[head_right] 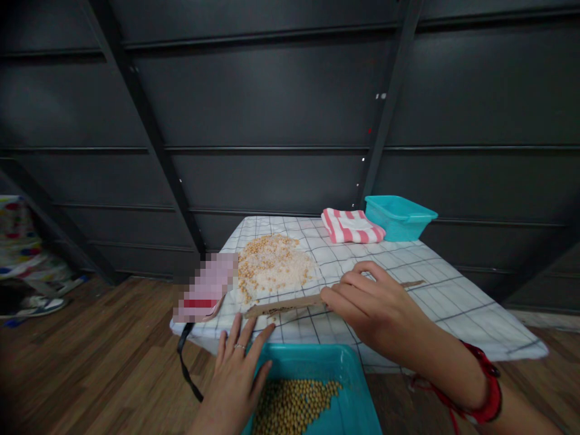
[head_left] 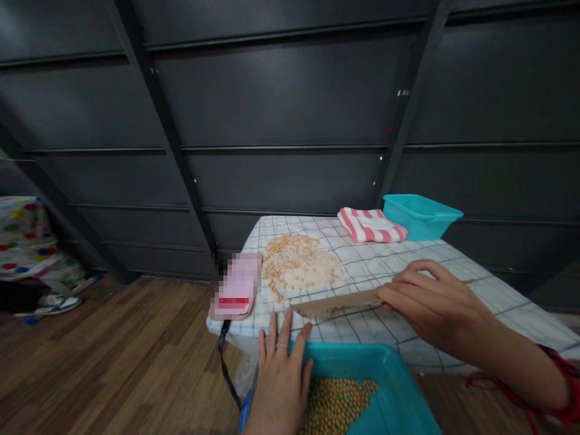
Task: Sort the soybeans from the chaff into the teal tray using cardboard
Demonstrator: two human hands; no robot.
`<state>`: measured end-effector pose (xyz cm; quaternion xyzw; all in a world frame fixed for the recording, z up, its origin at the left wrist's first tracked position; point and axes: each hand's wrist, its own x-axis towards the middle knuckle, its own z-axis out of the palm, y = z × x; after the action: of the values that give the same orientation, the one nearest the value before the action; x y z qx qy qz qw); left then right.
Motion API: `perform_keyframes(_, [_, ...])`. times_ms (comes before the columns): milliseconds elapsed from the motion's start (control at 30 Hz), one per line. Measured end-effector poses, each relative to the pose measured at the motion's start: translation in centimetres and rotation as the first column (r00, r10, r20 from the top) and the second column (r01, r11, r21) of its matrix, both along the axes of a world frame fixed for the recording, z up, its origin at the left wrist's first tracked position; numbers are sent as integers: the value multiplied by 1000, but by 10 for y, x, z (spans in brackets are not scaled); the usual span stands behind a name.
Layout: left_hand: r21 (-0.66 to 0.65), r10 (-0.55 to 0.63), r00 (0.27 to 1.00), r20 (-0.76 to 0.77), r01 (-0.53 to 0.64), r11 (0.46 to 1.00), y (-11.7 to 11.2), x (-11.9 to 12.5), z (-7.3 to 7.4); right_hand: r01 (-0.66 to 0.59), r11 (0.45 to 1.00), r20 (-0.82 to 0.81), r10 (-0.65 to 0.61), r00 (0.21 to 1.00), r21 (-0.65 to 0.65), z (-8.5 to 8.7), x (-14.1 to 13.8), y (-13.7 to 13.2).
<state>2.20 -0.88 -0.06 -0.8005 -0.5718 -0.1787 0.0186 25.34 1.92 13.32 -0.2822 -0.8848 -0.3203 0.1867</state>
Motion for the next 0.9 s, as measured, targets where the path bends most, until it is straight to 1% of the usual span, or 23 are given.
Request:
perform_keyframes(167, [25,15,999,29,-16,1000,0,0,-4,-8,999,23,7,1000,32,6,-7,0])
perform_keyframes(333, [24,20,998,67,-22,999,0,0,-7,-3,1000,58,1,998,27,5,-10,-1])
perform_keyframes(433, [24,29,997,72,-30,999,1,1,-7,12,1000,67,-12,998,-3,4,-9,-3])
perform_keyframes(533, [47,62,995,84,-67,997,1,2,-7,31,999,68,-29,997,-32,6,-8,-4])
perform_keyframes(633, [71,99,991,87,-105,992,1,2,-9,35,999,59,-35,998,-7,7,-8,-4])
perform_keyframes(767, [91,110,991,80,-117,989,0,2,-11,47,998,72,-50,996,43,8,-10,-3])
perform_keyframes(900, [96,123,990,68,-130,987,1,3,-10,32,998,95,-36,995,45,8,-13,-3])
